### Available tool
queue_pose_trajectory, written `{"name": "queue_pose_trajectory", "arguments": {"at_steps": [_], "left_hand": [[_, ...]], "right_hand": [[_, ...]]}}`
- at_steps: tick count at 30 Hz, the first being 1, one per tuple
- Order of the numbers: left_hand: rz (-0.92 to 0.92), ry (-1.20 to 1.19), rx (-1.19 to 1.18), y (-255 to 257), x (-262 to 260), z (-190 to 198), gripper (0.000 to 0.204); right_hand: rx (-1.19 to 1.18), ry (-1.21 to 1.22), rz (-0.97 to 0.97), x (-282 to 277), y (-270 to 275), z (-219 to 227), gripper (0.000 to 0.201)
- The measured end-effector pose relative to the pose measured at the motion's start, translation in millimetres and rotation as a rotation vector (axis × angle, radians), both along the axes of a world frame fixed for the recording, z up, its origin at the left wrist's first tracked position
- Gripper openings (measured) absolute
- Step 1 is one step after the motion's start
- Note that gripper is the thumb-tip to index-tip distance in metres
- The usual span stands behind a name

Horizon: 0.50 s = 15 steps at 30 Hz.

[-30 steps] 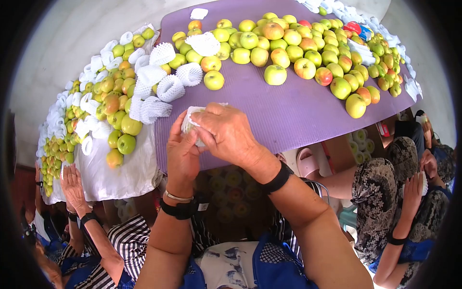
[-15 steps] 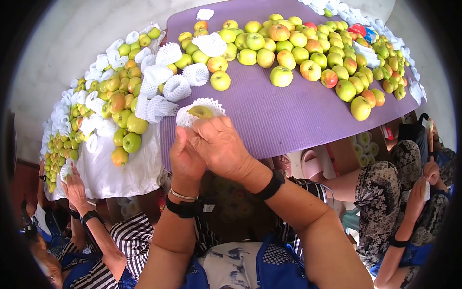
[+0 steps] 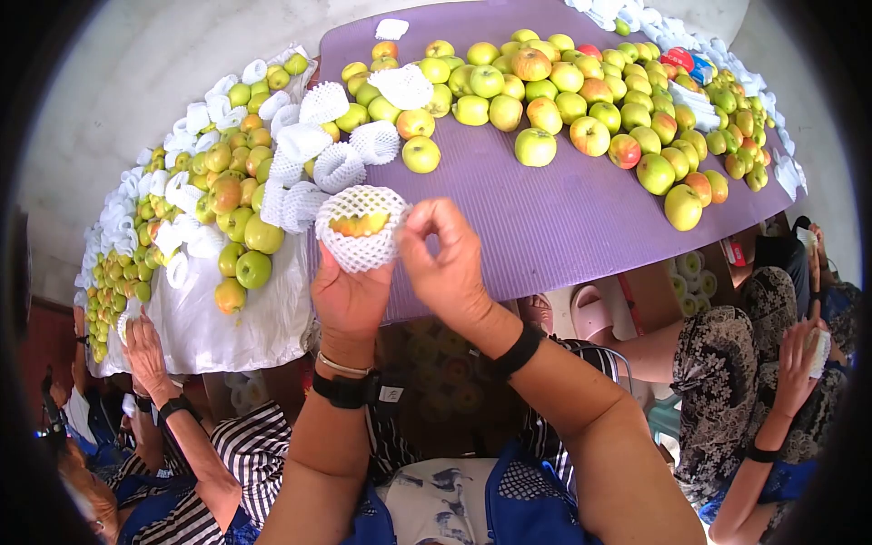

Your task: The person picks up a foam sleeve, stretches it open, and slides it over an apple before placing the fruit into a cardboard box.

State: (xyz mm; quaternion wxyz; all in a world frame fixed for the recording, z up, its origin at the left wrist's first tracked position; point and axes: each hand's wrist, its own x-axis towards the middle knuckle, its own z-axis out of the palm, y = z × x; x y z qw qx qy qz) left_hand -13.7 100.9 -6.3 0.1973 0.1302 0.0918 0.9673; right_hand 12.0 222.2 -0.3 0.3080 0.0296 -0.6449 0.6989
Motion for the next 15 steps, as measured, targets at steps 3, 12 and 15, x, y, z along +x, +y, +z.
{"name": "queue_pose_trajectory", "arguments": {"at_steps": [3,12,15], "left_hand": [[-0.002,0.012,-0.048,0.4,0.7,3.6,0.052],[0.068,0.114,-0.253,1.1,3.5,8.6,0.051],[0.1,0.175,-0.361,4.1,7.9,14.7,0.049]], "right_hand": [[-0.056,-0.155,-0.009,-2.6,11.6,5.4,0.015],[0.469,0.032,-0.081,1.9,23.8,32.0,0.03],[0.47,0.083,-0.104,-1.2,25.5,29.3,0.023]]}}
